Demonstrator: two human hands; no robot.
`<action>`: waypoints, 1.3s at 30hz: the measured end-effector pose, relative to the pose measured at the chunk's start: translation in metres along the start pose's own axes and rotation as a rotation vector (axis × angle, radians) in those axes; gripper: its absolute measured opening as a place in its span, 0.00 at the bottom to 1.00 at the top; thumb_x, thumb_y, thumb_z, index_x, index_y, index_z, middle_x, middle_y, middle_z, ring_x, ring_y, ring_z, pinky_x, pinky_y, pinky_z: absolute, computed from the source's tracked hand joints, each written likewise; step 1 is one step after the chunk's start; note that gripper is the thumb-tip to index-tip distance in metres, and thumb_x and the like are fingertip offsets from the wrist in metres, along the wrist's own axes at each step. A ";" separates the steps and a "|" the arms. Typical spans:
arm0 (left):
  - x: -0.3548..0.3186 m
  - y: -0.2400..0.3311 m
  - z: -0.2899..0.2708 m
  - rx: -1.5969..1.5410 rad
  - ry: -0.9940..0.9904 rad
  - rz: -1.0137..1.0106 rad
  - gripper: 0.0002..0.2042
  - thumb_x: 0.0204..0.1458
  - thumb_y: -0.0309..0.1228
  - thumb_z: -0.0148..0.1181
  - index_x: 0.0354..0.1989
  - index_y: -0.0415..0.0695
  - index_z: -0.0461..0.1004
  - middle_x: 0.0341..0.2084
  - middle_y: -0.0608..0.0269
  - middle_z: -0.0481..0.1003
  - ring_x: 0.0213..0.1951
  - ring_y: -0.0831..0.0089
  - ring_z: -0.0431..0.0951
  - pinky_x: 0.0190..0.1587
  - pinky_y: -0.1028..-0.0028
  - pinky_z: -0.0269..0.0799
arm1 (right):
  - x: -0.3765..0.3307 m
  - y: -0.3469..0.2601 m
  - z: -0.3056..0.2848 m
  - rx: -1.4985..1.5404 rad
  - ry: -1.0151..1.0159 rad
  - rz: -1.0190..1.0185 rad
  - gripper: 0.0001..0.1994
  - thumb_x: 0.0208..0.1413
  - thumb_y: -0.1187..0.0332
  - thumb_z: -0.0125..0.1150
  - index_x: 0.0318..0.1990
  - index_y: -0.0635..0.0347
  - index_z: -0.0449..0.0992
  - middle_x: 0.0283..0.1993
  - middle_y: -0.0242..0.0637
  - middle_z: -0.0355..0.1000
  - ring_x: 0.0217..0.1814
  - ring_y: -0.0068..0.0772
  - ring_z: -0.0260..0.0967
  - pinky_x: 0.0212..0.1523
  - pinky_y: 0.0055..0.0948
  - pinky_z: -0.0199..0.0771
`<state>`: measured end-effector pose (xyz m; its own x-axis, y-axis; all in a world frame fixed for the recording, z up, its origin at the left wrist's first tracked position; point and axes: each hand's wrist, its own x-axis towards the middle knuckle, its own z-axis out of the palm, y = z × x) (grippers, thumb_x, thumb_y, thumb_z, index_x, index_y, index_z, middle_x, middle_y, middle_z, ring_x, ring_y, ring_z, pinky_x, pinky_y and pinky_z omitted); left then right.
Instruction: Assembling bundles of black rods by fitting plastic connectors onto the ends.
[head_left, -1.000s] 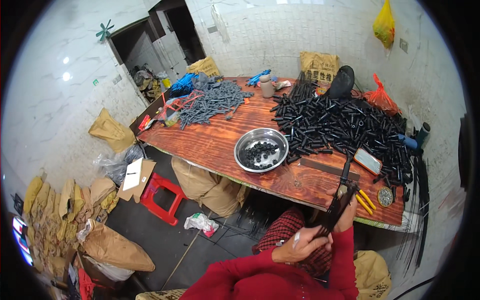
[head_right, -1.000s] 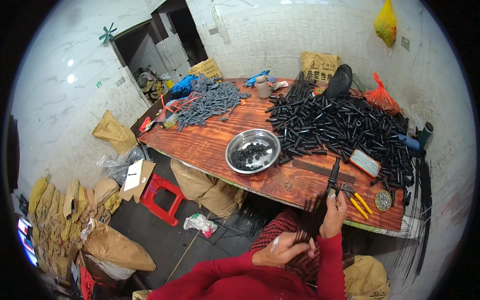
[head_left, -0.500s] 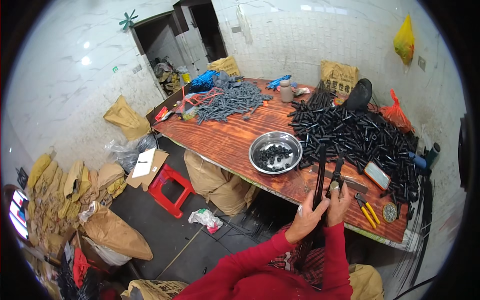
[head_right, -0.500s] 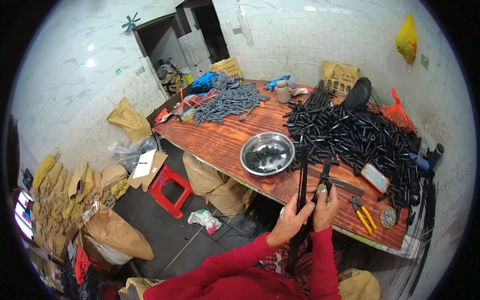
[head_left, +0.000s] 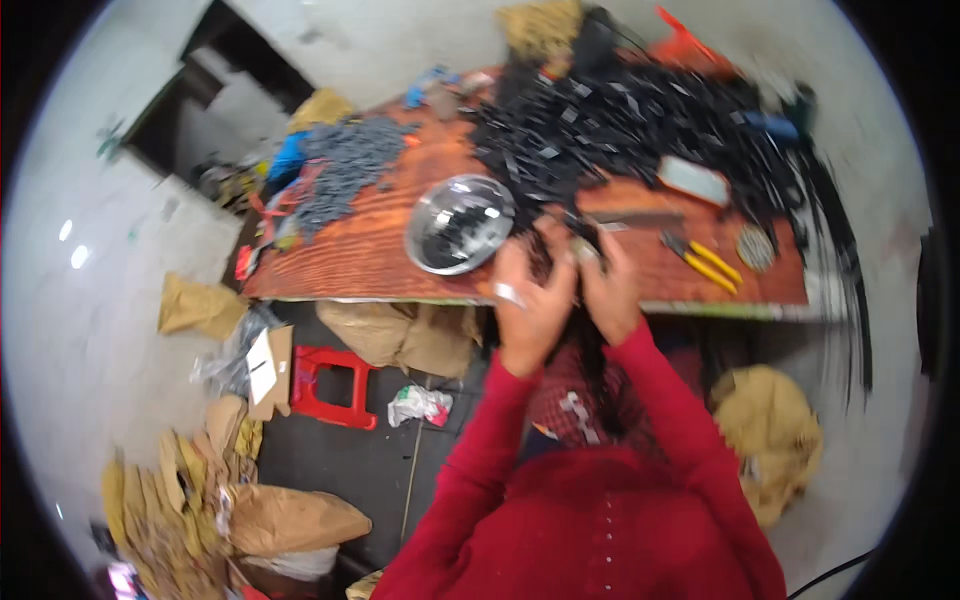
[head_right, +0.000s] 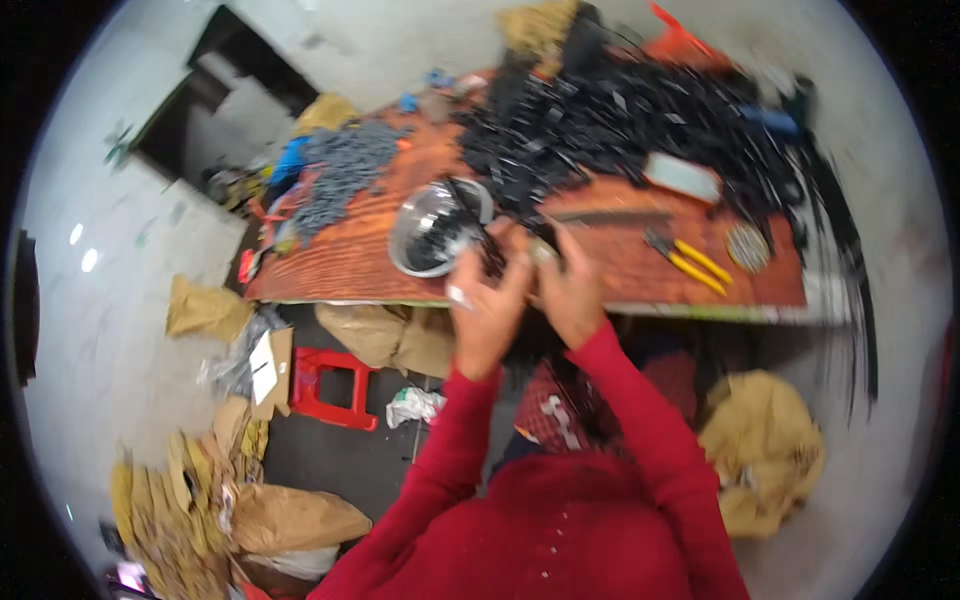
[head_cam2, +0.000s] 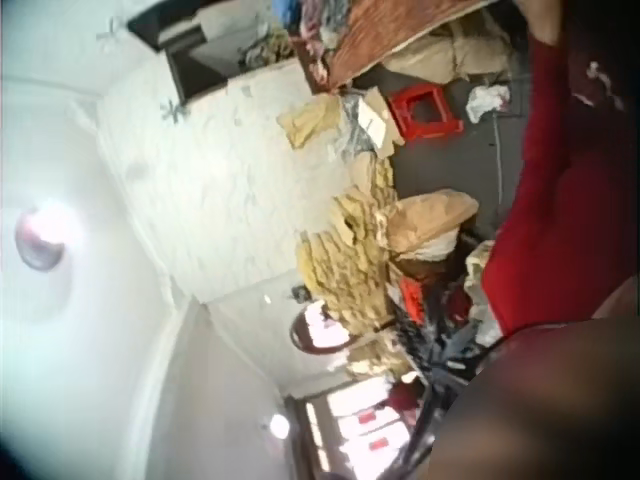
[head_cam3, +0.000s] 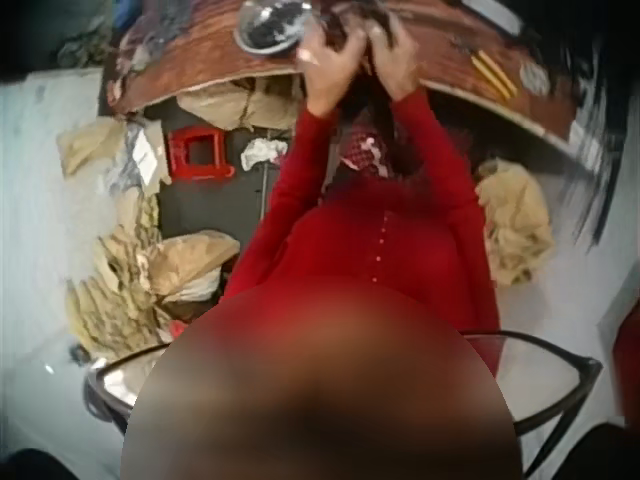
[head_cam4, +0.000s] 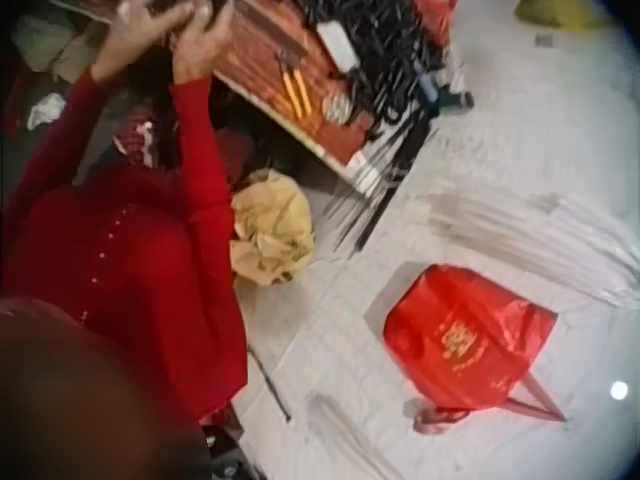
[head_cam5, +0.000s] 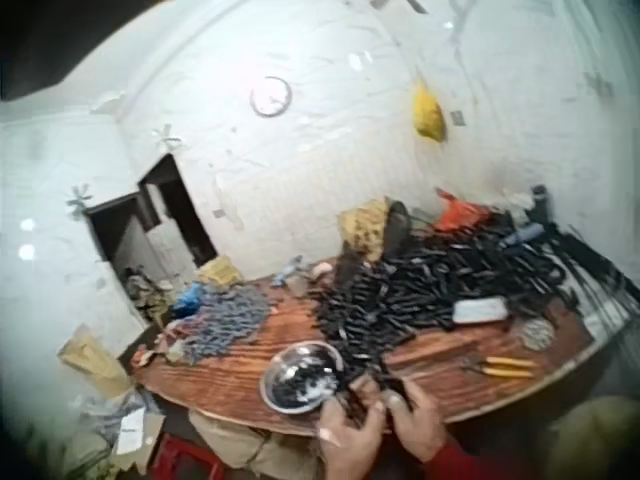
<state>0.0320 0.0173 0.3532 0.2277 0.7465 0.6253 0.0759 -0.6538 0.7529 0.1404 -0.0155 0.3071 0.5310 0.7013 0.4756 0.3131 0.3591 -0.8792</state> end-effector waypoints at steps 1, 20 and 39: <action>-0.001 -0.011 -0.004 -0.045 -0.048 -0.123 0.15 0.57 0.25 0.61 0.50 0.30 0.73 0.35 0.55 0.79 0.37 0.74 0.78 0.41 0.72 0.75 | 0.003 -0.008 0.000 0.012 -0.016 -0.004 0.18 0.65 0.72 0.53 0.59 0.70 0.71 0.48 0.45 0.77 0.51 0.30 0.73 0.53 0.30 0.73; 0.010 0.035 -0.015 -0.442 -0.404 -0.413 0.23 0.59 0.26 0.63 0.61 0.31 0.68 0.45 0.59 0.78 0.46 0.75 0.78 0.48 0.76 0.75 | -0.010 -0.019 -0.028 0.109 0.098 -0.022 0.20 0.57 0.76 0.59 0.58 0.68 0.72 0.41 0.56 0.78 0.44 0.54 0.79 0.41 0.38 0.76; 0.031 -0.010 -0.020 -0.778 -0.372 -0.689 0.16 0.52 0.22 0.65 0.49 0.33 0.74 0.32 0.57 0.79 0.27 0.68 0.81 0.26 0.68 0.80 | -0.022 -0.036 -0.023 0.165 -0.039 0.032 0.17 0.64 0.79 0.52 0.60 0.70 0.69 0.36 0.39 0.78 0.30 0.25 0.77 0.31 0.25 0.78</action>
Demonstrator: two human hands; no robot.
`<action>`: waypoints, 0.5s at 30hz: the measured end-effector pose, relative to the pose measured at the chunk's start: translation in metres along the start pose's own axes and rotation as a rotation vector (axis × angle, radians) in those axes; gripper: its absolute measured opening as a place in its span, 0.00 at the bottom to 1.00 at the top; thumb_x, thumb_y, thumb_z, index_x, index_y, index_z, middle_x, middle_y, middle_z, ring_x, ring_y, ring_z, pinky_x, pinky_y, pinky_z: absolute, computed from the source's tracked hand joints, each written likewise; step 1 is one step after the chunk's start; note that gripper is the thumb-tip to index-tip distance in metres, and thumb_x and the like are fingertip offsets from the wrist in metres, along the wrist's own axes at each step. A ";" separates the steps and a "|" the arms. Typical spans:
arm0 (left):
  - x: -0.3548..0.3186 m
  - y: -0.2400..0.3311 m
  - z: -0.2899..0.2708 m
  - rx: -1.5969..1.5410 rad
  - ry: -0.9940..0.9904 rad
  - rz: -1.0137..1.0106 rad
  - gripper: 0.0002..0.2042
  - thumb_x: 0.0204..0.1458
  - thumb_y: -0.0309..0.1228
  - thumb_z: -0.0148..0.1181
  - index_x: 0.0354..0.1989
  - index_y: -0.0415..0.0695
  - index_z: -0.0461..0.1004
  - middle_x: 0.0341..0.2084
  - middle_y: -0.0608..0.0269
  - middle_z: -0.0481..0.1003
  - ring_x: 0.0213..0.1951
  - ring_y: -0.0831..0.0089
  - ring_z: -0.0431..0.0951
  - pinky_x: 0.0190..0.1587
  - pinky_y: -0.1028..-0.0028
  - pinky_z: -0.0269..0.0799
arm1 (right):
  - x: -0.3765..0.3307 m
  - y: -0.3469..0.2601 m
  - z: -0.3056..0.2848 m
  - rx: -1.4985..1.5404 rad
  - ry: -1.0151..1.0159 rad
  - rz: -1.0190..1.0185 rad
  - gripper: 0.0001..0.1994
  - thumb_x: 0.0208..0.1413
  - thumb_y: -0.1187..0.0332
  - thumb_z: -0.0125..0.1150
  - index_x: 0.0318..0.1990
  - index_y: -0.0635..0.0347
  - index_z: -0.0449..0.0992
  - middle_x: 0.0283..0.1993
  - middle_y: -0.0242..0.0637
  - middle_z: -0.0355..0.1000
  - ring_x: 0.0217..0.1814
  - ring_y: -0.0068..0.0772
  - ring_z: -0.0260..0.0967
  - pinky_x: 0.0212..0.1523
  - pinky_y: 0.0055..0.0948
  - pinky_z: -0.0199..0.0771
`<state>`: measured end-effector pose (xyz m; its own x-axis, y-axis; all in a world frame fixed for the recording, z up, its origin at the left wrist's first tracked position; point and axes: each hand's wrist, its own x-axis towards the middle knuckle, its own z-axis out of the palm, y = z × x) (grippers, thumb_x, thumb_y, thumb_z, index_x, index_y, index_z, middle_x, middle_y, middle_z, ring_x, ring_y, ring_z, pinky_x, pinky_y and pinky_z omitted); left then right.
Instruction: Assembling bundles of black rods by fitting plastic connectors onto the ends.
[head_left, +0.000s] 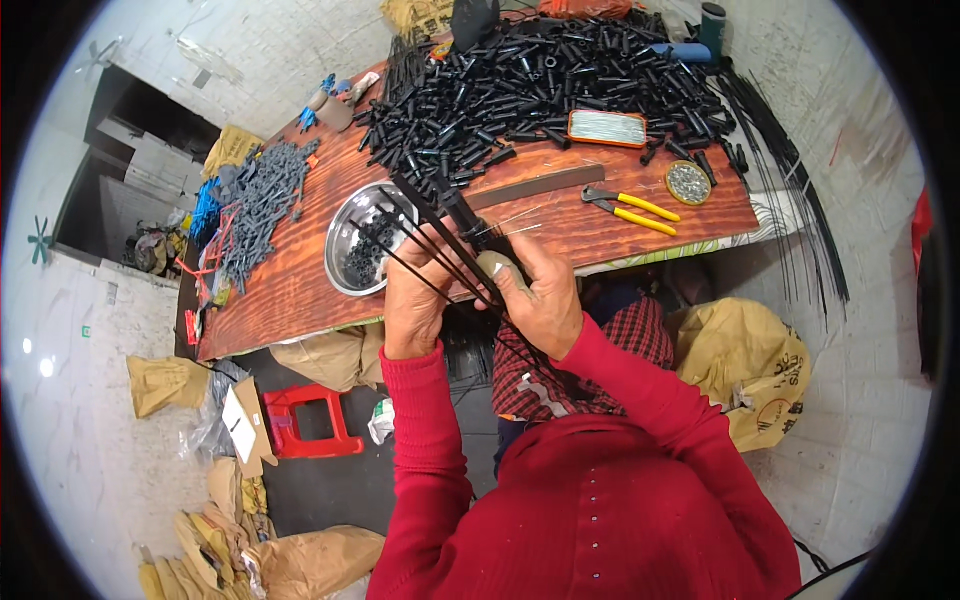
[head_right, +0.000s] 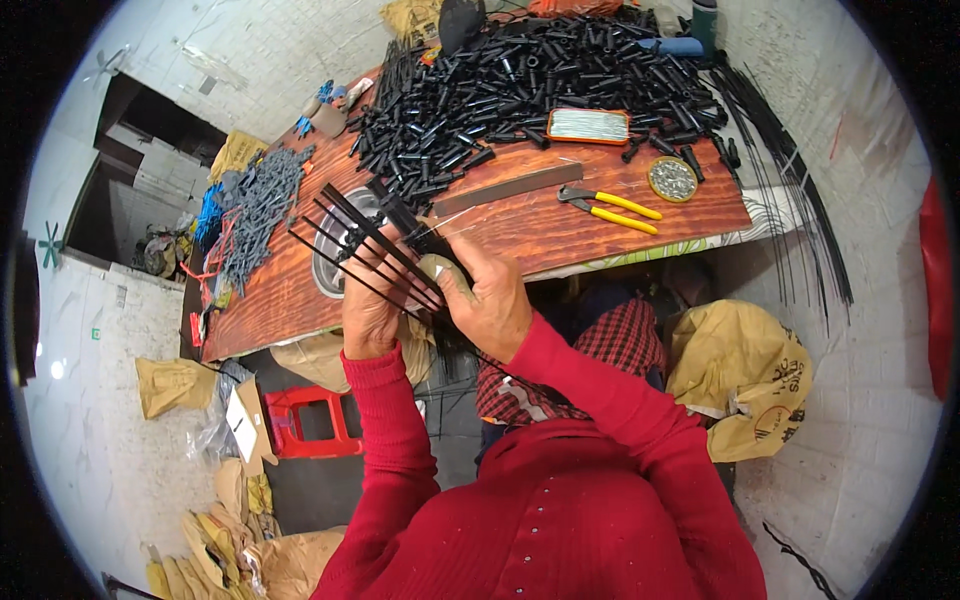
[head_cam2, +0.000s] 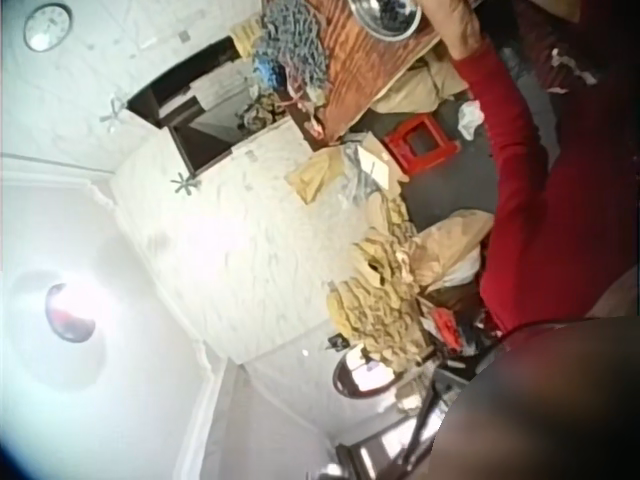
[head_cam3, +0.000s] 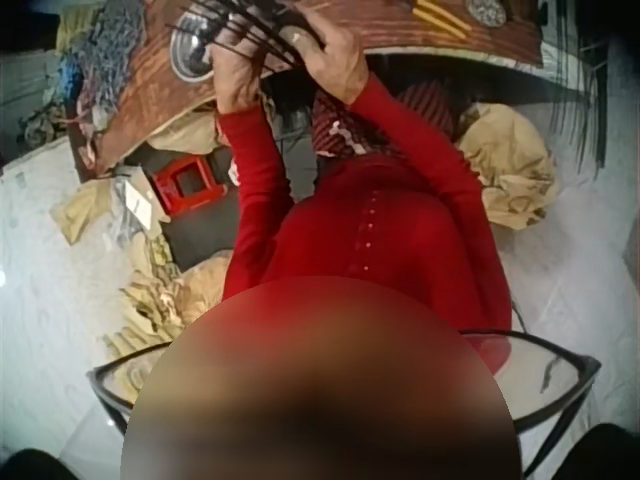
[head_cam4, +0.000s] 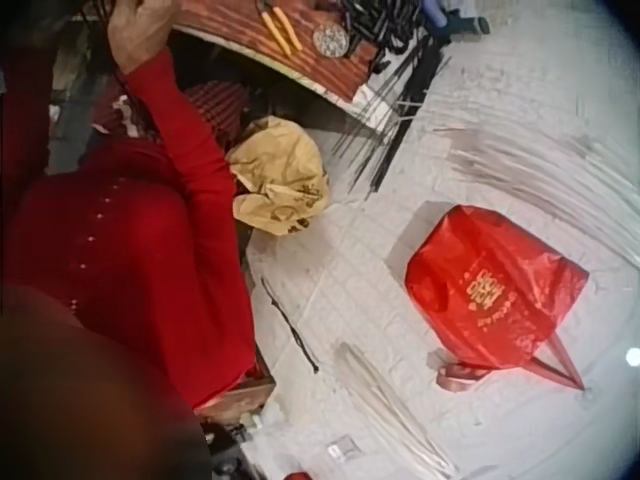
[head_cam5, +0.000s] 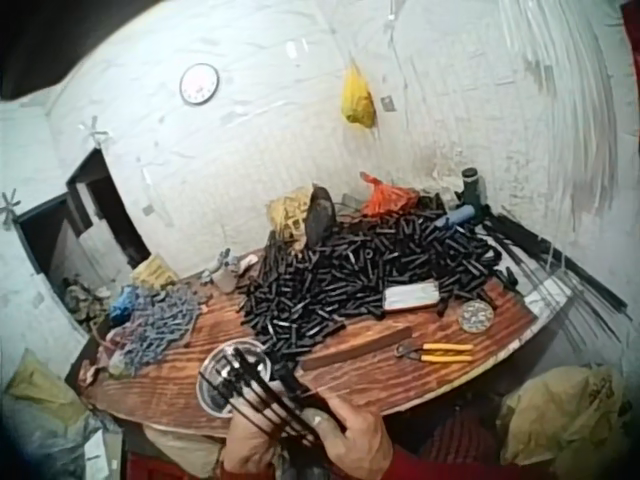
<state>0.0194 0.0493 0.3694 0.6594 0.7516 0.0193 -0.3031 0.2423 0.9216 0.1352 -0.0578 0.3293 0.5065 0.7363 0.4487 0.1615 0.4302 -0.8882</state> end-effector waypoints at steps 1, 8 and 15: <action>0.001 -0.001 0.000 -0.011 0.015 0.016 0.16 0.52 0.22 0.65 0.49 0.34 0.74 0.31 0.58 0.79 0.26 0.68 0.81 0.25 0.69 0.80 | 0.000 0.000 0.001 0.006 -0.010 -0.003 0.17 0.64 0.79 0.52 0.60 0.70 0.69 0.36 0.39 0.78 0.30 0.25 0.77 0.31 0.25 0.78; 0.003 0.002 -0.003 -0.056 -0.025 -0.057 0.14 0.52 0.20 0.64 0.48 0.36 0.74 0.27 0.60 0.78 0.22 0.71 0.80 0.22 0.73 0.78 | -0.002 0.006 0.002 0.001 -0.051 0.002 0.21 0.65 0.79 0.50 0.65 0.68 0.64 0.42 0.41 0.77 0.35 0.25 0.78 0.35 0.25 0.82; 0.001 0.002 -0.007 -0.023 0.028 -0.087 0.14 0.51 0.20 0.65 0.46 0.36 0.74 0.26 0.62 0.77 0.21 0.72 0.79 0.22 0.74 0.77 | 0.000 -0.003 0.003 0.008 -0.054 0.012 0.23 0.63 0.80 0.50 0.66 0.65 0.65 0.43 0.40 0.78 0.36 0.25 0.77 0.35 0.25 0.82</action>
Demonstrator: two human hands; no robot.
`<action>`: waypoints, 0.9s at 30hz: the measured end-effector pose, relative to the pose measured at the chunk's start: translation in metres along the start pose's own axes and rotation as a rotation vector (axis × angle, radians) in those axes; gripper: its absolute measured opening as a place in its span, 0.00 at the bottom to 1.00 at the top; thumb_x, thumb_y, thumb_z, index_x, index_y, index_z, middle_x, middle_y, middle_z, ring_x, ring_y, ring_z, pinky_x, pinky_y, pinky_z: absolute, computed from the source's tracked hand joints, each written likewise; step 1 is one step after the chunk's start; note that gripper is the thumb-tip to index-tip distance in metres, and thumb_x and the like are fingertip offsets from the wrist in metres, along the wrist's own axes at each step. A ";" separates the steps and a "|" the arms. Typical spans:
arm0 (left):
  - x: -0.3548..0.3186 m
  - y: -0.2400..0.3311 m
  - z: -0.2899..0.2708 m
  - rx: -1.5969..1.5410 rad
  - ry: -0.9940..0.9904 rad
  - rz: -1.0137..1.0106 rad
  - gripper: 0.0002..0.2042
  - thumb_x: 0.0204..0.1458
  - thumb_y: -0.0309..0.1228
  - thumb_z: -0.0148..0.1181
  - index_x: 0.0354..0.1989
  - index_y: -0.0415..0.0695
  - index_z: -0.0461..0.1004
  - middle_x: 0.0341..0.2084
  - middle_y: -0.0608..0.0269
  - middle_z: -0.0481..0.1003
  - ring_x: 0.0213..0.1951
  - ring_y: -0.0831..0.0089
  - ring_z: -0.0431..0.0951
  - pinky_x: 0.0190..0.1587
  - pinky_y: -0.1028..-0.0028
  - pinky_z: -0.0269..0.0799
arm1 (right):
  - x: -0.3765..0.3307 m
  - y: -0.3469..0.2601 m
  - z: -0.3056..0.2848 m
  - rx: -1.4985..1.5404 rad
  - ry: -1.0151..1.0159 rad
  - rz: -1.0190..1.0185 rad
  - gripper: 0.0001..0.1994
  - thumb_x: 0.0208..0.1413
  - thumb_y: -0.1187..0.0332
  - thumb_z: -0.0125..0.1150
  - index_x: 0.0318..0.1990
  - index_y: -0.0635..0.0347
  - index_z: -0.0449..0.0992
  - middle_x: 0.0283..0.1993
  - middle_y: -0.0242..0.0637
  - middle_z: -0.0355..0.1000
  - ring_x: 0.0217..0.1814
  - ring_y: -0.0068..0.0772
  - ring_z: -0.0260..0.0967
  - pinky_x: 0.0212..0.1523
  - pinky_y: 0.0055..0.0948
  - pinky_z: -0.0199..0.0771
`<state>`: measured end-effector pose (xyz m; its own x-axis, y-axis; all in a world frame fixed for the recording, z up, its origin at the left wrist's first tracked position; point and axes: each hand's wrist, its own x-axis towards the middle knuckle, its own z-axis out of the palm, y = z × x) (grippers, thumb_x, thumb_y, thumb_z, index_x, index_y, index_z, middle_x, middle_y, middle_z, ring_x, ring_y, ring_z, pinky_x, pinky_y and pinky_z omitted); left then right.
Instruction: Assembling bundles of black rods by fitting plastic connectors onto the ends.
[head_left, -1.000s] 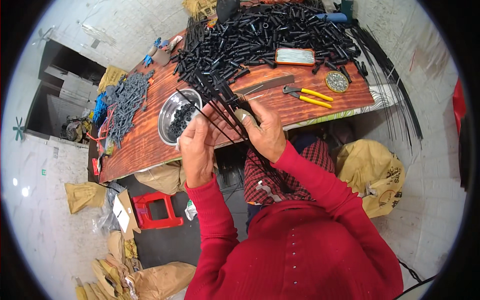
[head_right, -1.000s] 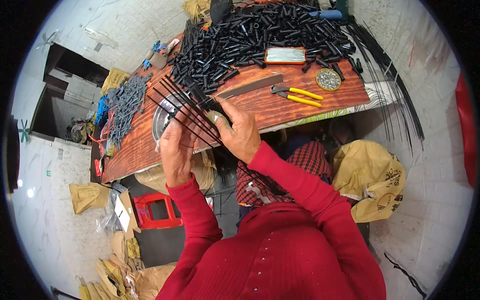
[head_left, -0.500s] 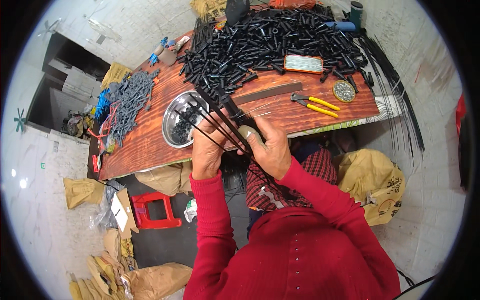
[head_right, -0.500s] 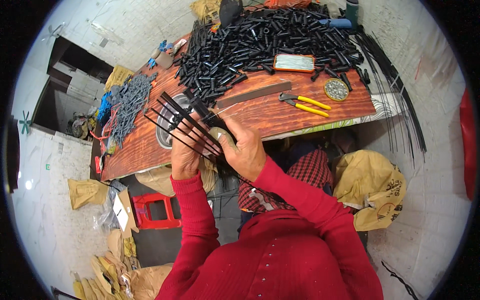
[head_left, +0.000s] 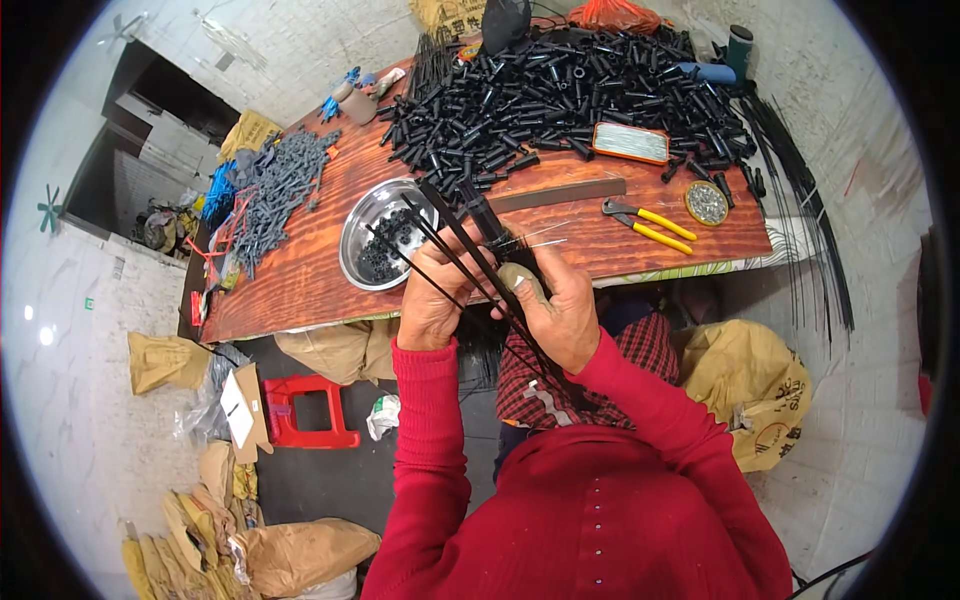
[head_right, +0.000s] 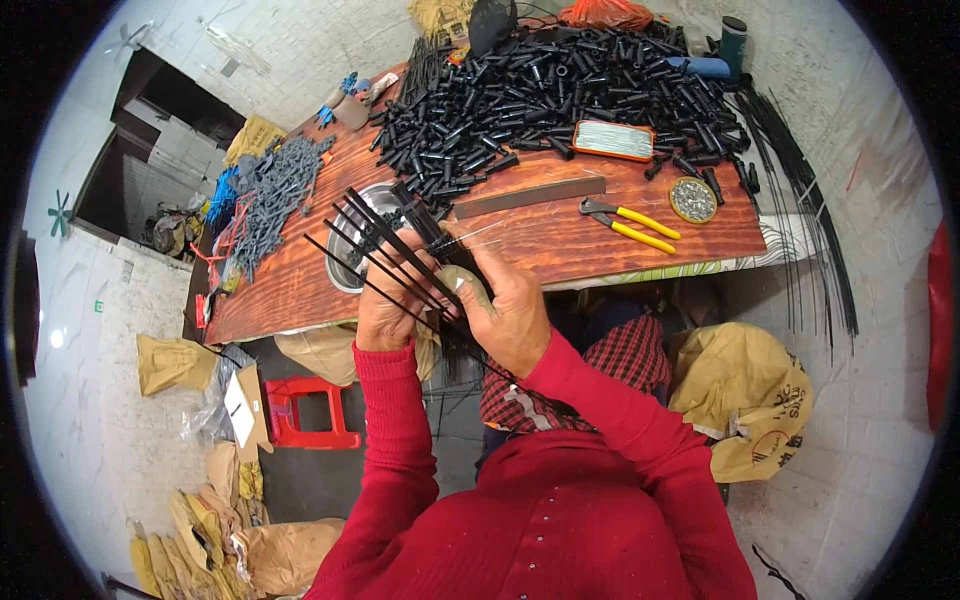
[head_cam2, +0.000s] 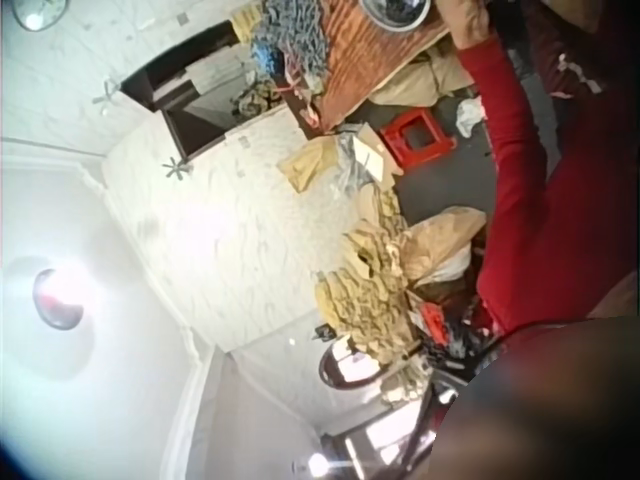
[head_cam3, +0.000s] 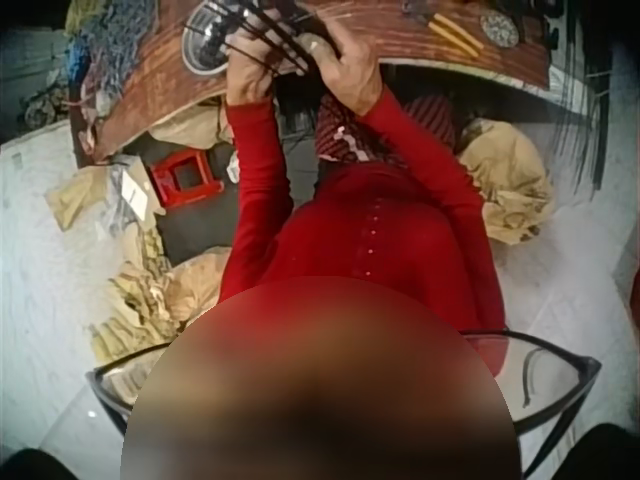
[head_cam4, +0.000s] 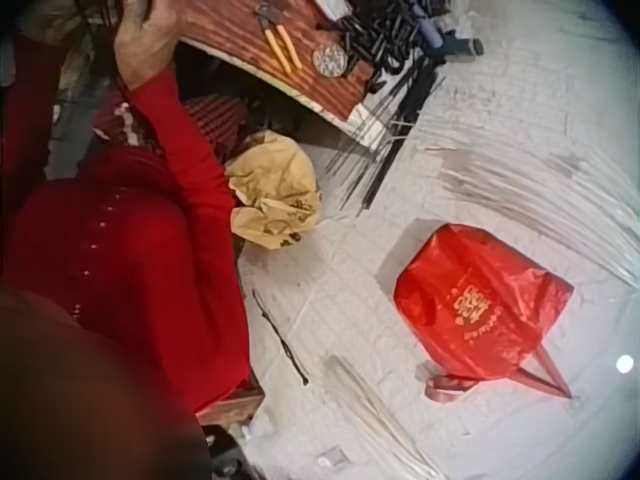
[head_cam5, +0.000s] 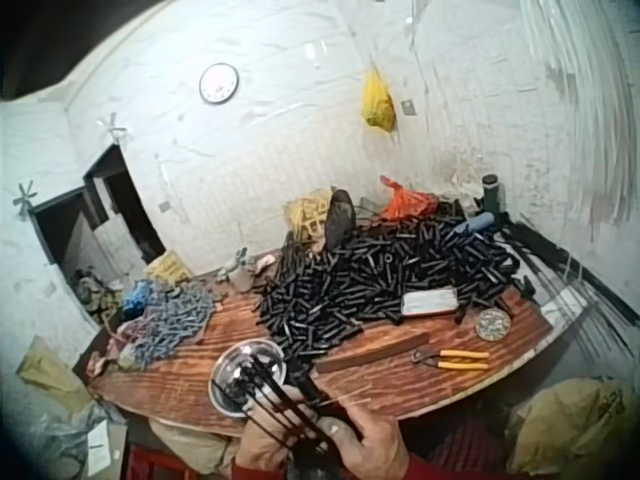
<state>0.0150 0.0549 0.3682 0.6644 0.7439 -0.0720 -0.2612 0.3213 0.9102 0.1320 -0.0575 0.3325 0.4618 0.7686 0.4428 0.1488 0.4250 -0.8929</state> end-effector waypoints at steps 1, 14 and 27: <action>0.000 -0.003 -0.001 0.023 0.041 0.008 0.14 0.50 0.20 0.65 0.46 0.36 0.74 0.26 0.62 0.77 0.22 0.72 0.79 0.22 0.74 0.77 | 0.000 -0.001 -0.001 -0.017 0.007 -0.018 0.23 0.63 0.80 0.51 0.66 0.64 0.65 0.43 0.40 0.78 0.37 0.25 0.77 0.36 0.25 0.81; 0.002 -0.007 -0.005 -0.062 -0.024 -0.031 0.15 0.47 0.19 0.67 0.43 0.38 0.73 0.24 0.57 0.77 0.19 0.71 0.76 0.21 0.73 0.73 | -0.003 -0.009 -0.006 -0.043 -0.008 -0.029 0.25 0.61 0.79 0.54 0.66 0.66 0.63 0.51 0.48 0.77 0.50 0.34 0.77 0.51 0.31 0.75; -0.002 -0.007 -0.005 0.036 -0.034 0.056 0.11 0.47 0.19 0.66 0.40 0.36 0.75 0.23 0.59 0.78 0.18 0.75 0.76 0.18 0.78 0.71 | -0.004 -0.013 -0.009 0.104 -0.103 0.056 0.25 0.66 0.75 0.52 0.69 0.69 0.57 0.51 0.42 0.74 0.49 0.27 0.74 0.50 0.27 0.76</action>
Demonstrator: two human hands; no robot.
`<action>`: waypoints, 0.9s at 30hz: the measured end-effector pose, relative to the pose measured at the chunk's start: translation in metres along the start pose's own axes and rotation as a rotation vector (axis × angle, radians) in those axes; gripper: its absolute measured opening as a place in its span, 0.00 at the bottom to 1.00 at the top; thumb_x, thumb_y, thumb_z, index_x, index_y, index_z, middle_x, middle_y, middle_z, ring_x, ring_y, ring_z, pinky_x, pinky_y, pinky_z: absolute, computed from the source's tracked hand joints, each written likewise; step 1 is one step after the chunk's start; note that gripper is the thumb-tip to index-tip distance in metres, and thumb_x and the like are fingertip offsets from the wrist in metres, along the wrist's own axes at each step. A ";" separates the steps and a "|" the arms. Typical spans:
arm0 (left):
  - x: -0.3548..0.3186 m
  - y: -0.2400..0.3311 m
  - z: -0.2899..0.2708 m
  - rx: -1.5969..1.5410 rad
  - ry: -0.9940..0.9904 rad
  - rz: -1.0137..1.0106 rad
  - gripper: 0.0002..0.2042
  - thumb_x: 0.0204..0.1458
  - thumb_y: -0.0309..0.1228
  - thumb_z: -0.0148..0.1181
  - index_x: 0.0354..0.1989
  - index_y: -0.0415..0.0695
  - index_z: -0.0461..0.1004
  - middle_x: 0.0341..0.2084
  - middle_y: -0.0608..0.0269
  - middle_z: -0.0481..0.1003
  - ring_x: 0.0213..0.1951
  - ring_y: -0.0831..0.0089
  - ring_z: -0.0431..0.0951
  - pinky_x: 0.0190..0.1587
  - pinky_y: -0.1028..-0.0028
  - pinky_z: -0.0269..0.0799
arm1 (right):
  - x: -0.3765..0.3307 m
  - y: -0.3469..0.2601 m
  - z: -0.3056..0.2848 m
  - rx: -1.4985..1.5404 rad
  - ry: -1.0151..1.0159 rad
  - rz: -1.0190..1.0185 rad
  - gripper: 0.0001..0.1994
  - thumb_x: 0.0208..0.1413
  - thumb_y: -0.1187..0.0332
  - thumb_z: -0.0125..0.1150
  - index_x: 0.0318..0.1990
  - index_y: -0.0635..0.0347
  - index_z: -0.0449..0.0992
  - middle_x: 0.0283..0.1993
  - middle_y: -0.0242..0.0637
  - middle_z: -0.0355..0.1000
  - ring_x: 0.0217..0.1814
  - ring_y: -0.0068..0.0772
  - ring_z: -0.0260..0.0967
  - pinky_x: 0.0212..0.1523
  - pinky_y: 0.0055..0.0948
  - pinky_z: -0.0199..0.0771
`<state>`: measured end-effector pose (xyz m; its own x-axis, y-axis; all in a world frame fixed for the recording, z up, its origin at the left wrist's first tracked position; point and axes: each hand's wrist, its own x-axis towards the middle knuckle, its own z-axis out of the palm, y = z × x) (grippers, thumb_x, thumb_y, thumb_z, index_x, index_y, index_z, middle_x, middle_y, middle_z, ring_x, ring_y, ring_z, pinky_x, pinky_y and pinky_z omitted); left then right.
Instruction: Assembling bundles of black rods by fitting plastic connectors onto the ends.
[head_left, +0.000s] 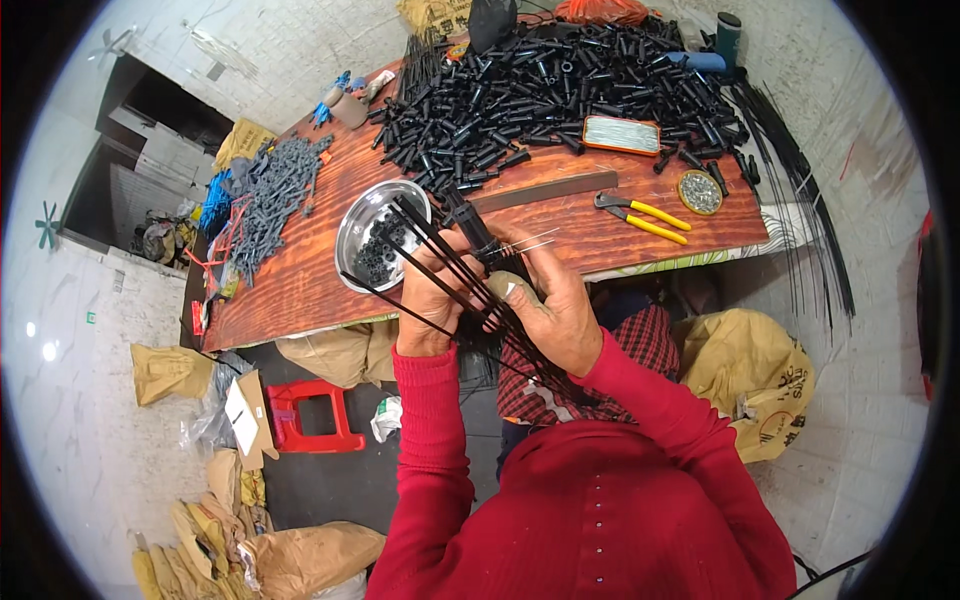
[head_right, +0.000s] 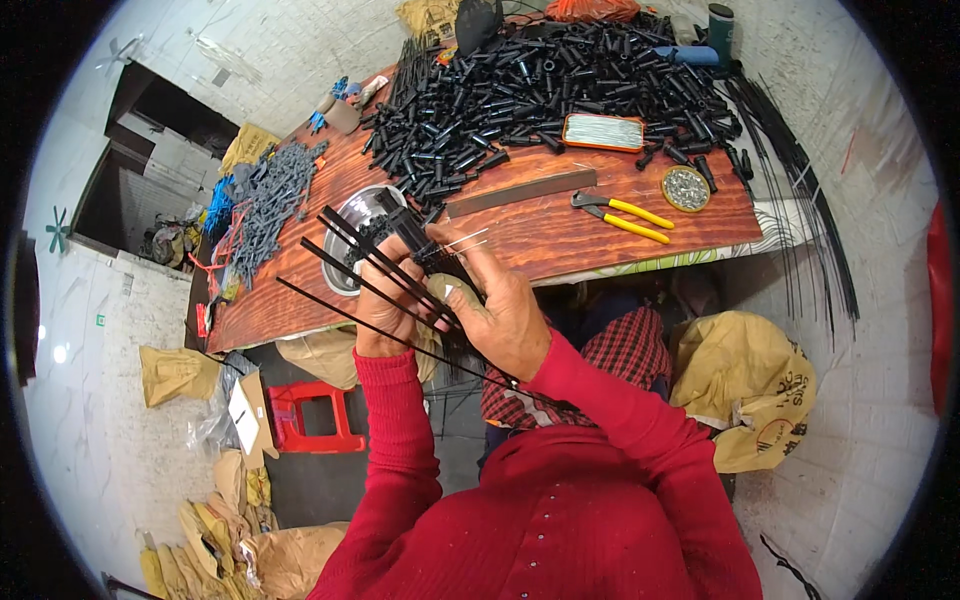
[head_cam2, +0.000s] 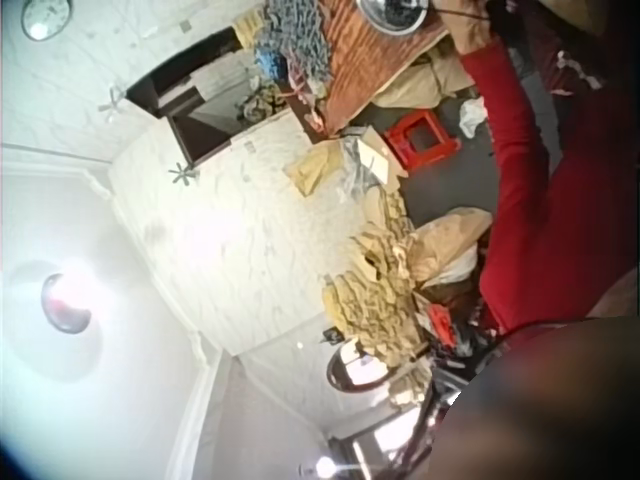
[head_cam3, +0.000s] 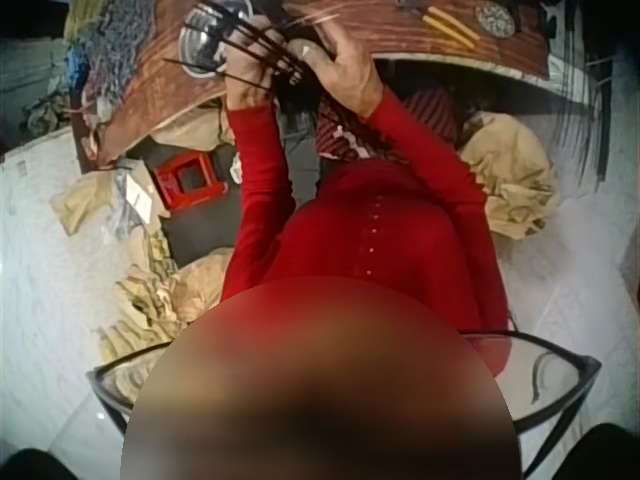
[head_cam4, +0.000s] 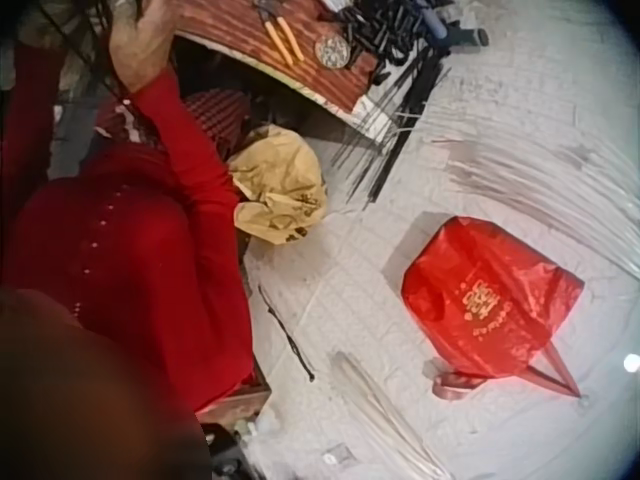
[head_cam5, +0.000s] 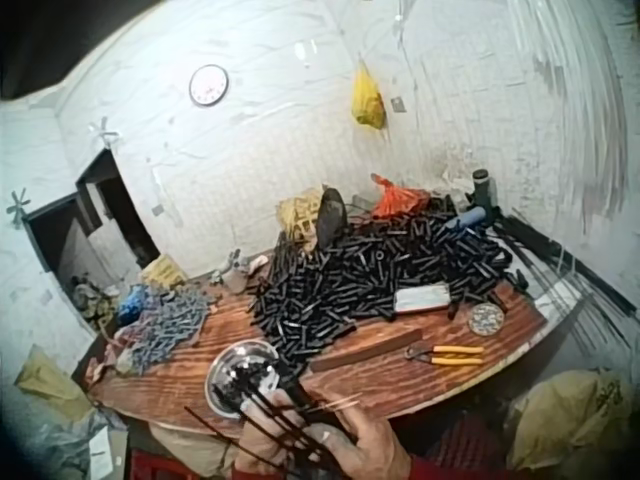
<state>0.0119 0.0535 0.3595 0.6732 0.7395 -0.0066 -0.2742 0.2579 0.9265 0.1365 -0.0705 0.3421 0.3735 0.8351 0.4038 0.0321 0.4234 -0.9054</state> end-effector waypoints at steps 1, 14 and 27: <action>0.000 0.000 0.000 0.005 0.010 -0.003 0.11 0.47 0.19 0.65 0.40 0.36 0.75 0.23 0.60 0.78 0.18 0.75 0.76 0.18 0.79 0.71 | 0.001 0.003 0.000 0.026 -0.011 -0.022 0.26 0.66 0.75 0.52 0.69 0.70 0.57 0.54 0.43 0.73 0.53 0.28 0.72 0.54 0.28 0.73; 0.004 -0.012 0.008 -0.216 -0.153 0.027 0.10 0.56 0.25 0.65 0.44 0.36 0.76 0.35 0.54 0.81 0.31 0.67 0.84 0.30 0.69 0.83 | 0.002 0.002 -0.003 0.373 -0.012 0.155 0.25 0.67 0.72 0.53 0.70 0.61 0.58 0.45 0.30 0.73 0.38 0.11 0.68 0.35 0.15 0.72; 0.002 -0.018 0.015 -0.145 0.088 0.158 0.08 0.57 0.21 0.56 0.44 0.34 0.72 0.22 0.58 0.75 0.19 0.68 0.77 0.20 0.73 0.76 | -0.006 0.025 -0.007 0.031 0.086 -0.004 0.17 0.69 0.62 0.53 0.54 0.69 0.68 0.43 0.37 0.74 0.40 0.20 0.71 0.42 0.23 0.74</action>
<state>0.0284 0.0406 0.3490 0.5533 0.8275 0.0950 -0.4711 0.2168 0.8550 0.1413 -0.0675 0.3158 0.4515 0.8007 0.3938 0.0056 0.4388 -0.8986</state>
